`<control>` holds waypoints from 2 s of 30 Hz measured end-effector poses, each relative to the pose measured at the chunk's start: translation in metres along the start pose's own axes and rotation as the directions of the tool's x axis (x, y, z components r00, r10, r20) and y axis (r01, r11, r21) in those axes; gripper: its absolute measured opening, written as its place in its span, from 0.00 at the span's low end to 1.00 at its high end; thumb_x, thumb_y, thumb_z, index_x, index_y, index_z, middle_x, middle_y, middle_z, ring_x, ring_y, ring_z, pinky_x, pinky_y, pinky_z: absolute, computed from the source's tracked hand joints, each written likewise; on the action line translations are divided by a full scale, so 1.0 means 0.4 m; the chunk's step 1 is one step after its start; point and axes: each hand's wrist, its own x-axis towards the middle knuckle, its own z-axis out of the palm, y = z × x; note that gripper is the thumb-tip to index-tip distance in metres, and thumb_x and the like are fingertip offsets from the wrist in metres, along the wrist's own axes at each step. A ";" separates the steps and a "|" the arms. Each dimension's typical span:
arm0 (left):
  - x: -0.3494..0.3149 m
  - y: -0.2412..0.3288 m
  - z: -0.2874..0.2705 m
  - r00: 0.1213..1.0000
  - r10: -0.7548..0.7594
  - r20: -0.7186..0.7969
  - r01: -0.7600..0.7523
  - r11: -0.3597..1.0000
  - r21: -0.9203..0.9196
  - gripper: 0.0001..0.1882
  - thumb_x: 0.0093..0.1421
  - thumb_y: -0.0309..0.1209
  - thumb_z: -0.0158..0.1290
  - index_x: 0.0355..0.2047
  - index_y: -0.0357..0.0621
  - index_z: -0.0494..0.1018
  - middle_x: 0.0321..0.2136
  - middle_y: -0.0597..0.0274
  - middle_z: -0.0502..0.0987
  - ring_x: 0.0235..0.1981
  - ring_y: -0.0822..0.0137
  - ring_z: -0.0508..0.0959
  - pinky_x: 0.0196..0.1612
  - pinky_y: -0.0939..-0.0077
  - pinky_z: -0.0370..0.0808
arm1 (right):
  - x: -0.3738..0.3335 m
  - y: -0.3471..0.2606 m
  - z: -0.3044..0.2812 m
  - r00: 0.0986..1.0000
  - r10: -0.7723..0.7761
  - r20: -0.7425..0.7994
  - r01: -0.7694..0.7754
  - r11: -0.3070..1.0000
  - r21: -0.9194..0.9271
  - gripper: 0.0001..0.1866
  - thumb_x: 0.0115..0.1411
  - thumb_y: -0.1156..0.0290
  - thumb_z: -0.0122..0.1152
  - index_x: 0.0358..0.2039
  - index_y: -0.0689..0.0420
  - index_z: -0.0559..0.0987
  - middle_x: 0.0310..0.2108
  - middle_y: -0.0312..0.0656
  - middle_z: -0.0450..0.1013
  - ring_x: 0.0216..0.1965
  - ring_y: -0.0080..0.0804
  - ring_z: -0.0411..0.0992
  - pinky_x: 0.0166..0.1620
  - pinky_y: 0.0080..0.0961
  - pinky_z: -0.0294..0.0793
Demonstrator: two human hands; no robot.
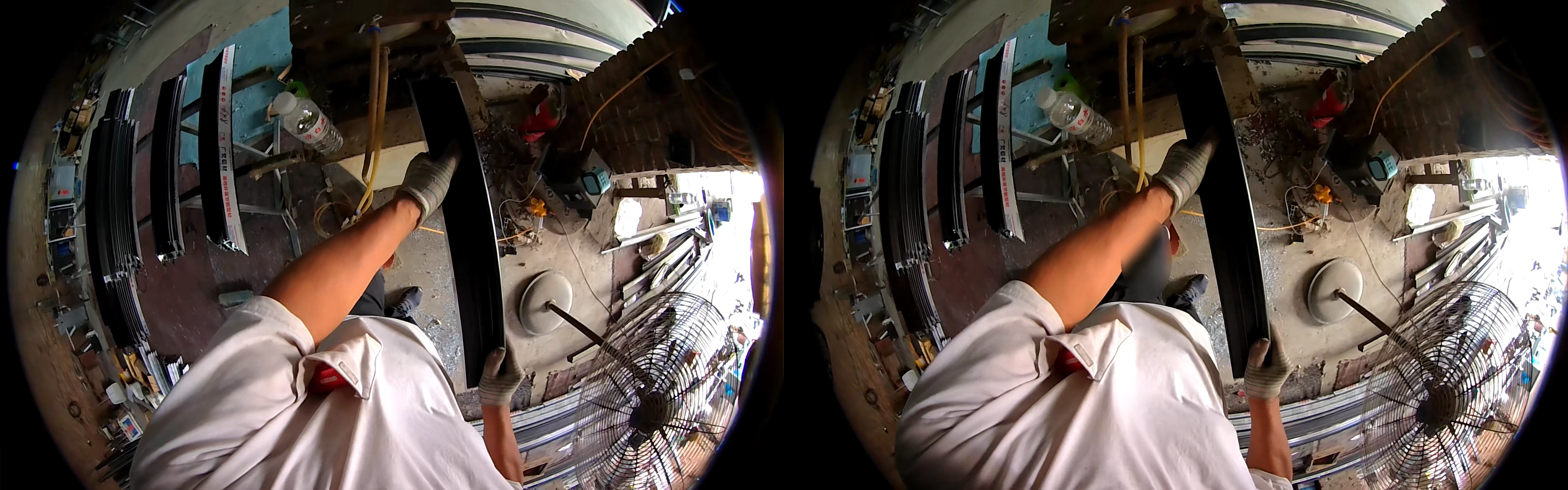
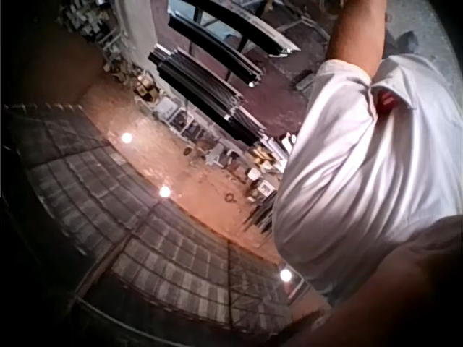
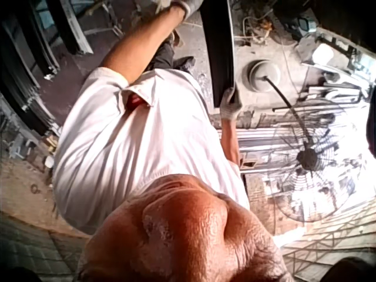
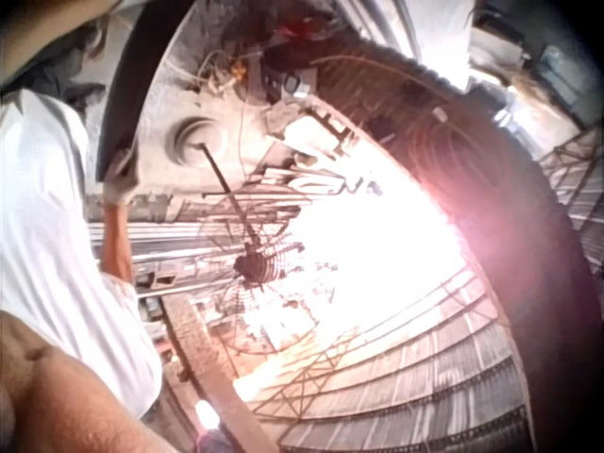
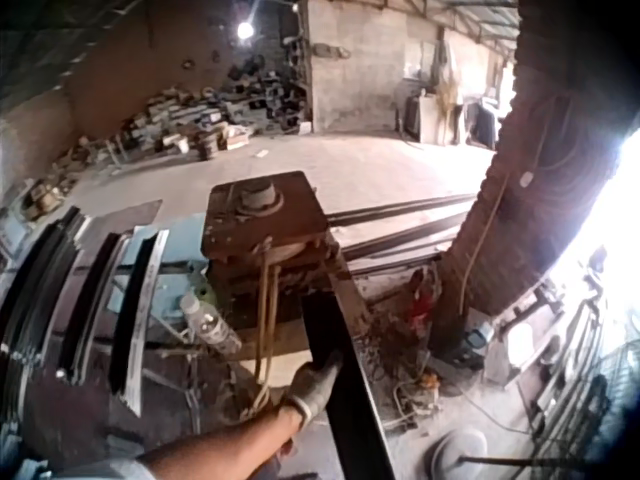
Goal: The person repeatedly picks up long black metal profiles, runs them through a grinding or cutting machine, and stacks the processed pieces on a nearby table. The person handles the profiles one at a time, flipping them to process both sides before stacking them.
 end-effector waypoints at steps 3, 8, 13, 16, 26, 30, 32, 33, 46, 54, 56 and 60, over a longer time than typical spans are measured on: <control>0.013 -0.015 0.004 1.000 0.006 0.000 -0.006 0.998 -0.056 0.44 0.56 0.67 0.44 0.44 0.31 0.74 0.36 0.47 0.79 0.41 0.56 0.77 0.46 0.65 0.70 | 0.004 -0.005 -0.001 0.999 0.035 0.011 -0.035 0.999 -0.010 0.21 0.66 0.60 0.50 0.49 0.65 0.76 0.35 0.47 0.79 0.37 0.25 0.74 0.44 0.25 0.73; 0.011 0.003 -0.001 0.998 -0.033 0.046 0.035 0.999 -0.031 0.42 0.57 0.65 0.45 0.43 0.31 0.75 0.35 0.48 0.79 0.41 0.54 0.77 0.46 0.65 0.69 | 0.004 -0.003 -0.005 0.998 0.055 0.000 -0.055 0.998 -0.032 0.20 0.65 0.61 0.51 0.48 0.64 0.76 0.35 0.48 0.79 0.37 0.27 0.76 0.43 0.25 0.74; 0.029 -0.020 0.018 0.999 -0.026 -0.024 0.026 0.999 -0.026 0.43 0.57 0.65 0.46 0.45 0.28 0.73 0.37 0.46 0.78 0.43 0.53 0.76 0.47 0.65 0.69 | 0.008 0.005 -0.005 1.000 0.028 -0.011 -0.028 0.999 -0.045 0.20 0.65 0.61 0.51 0.48 0.64 0.77 0.33 0.49 0.79 0.34 0.29 0.77 0.40 0.25 0.75; 0.026 -0.024 0.021 0.997 -0.029 -0.073 0.024 0.997 -0.068 0.45 0.54 0.64 0.50 0.44 0.24 0.70 0.36 0.42 0.77 0.41 0.51 0.77 0.46 0.64 0.72 | 0.009 0.016 -0.006 0.999 0.023 -0.024 -0.025 0.997 -0.067 0.20 0.65 0.60 0.51 0.47 0.64 0.77 0.32 0.50 0.79 0.33 0.29 0.77 0.38 0.25 0.75; -0.014 0.023 -0.010 1.000 -0.027 0.010 0.027 1.000 -0.009 0.42 0.56 0.65 0.47 0.42 0.29 0.72 0.35 0.47 0.77 0.40 0.54 0.76 0.45 0.64 0.70 | 0.014 -0.016 -0.014 0.998 0.066 -0.024 -0.068 0.994 -0.082 0.17 0.65 0.63 0.52 0.46 0.63 0.78 0.30 0.48 0.79 0.31 0.25 0.75 0.37 0.25 0.75; 0.003 -0.010 0.005 0.998 0.045 -0.038 -0.046 0.998 -0.031 0.38 0.56 0.62 0.49 0.32 0.30 0.74 0.26 0.48 0.76 0.32 0.55 0.76 0.38 0.62 0.71 | 0.005 -0.003 -0.009 0.996 0.085 -0.026 -0.085 0.996 -0.021 0.17 0.65 0.63 0.52 0.46 0.62 0.78 0.31 0.47 0.78 0.34 0.24 0.74 0.39 0.26 0.74; 0.014 -0.011 0.000 1.000 0.003 0.019 -0.003 1.000 0.013 0.39 0.56 0.63 0.49 0.37 0.29 0.74 0.31 0.45 0.78 0.37 0.51 0.77 0.42 0.62 0.72 | 0.001 0.023 -0.003 0.997 0.075 -0.030 -0.076 0.997 -0.014 0.17 0.65 0.63 0.52 0.47 0.62 0.77 0.32 0.47 0.78 0.35 0.25 0.74 0.40 0.27 0.74; 0.018 -0.019 0.001 1.000 0.017 -0.002 -0.017 0.999 0.033 0.41 0.56 0.64 0.48 0.41 0.29 0.72 0.36 0.44 0.77 0.40 0.52 0.77 0.45 0.63 0.71 | -0.001 0.045 0.007 0.997 0.072 -0.026 -0.072 0.997 -0.016 0.17 0.65 0.63 0.52 0.47 0.61 0.77 0.32 0.48 0.78 0.36 0.26 0.74 0.41 0.27 0.74; 0.120 -0.122 0.038 0.982 0.014 0.187 -0.004 0.999 -0.053 0.42 0.57 0.62 0.50 0.61 0.40 0.63 0.58 0.51 0.68 0.58 0.56 0.67 0.58 0.64 0.64 | 0.066 0.344 0.166 0.976 0.038 0.216 -0.030 0.999 -0.042 0.12 0.64 0.66 0.51 0.45 0.56 0.74 0.31 0.52 0.75 0.32 0.46 0.74 0.39 0.36 0.73; 0.103 -0.119 0.033 0.995 0.010 0.101 -0.003 0.997 -0.074 0.39 0.58 0.59 0.51 0.56 0.37 0.67 0.53 0.52 0.72 0.55 0.56 0.71 0.57 0.67 0.65 | 0.067 0.374 0.219 0.992 0.041 0.117 -0.035 0.998 -0.055 0.09 0.65 0.66 0.48 0.40 0.55 0.74 0.28 0.52 0.73 0.29 0.48 0.71 0.37 0.39 0.71; 0.078 -0.116 0.027 0.967 0.063 0.247 -0.036 0.993 -0.112 0.42 0.58 0.61 0.49 0.61 0.40 0.62 0.59 0.54 0.66 0.58 0.60 0.67 0.58 0.67 0.64 | 0.054 0.393 0.210 0.992 0.073 0.104 -0.062 0.993 -0.100 0.09 0.65 0.67 0.48 0.40 0.57 0.74 0.30 0.53 0.73 0.31 0.47 0.70 0.39 0.37 0.70; -0.064 -0.204 0.094 0.949 0.203 0.241 -0.167 0.972 -0.163 0.37 0.61 0.56 0.50 0.60 0.40 0.64 0.55 0.57 0.71 0.56 0.61 0.69 0.59 0.70 0.64 | -0.032 0.455 0.154 0.998 0.056 0.034 -0.054 0.996 -0.071 0.09 0.65 0.69 0.46 0.39 0.59 0.73 0.29 0.53 0.71 0.29 0.43 0.67 0.38 0.35 0.69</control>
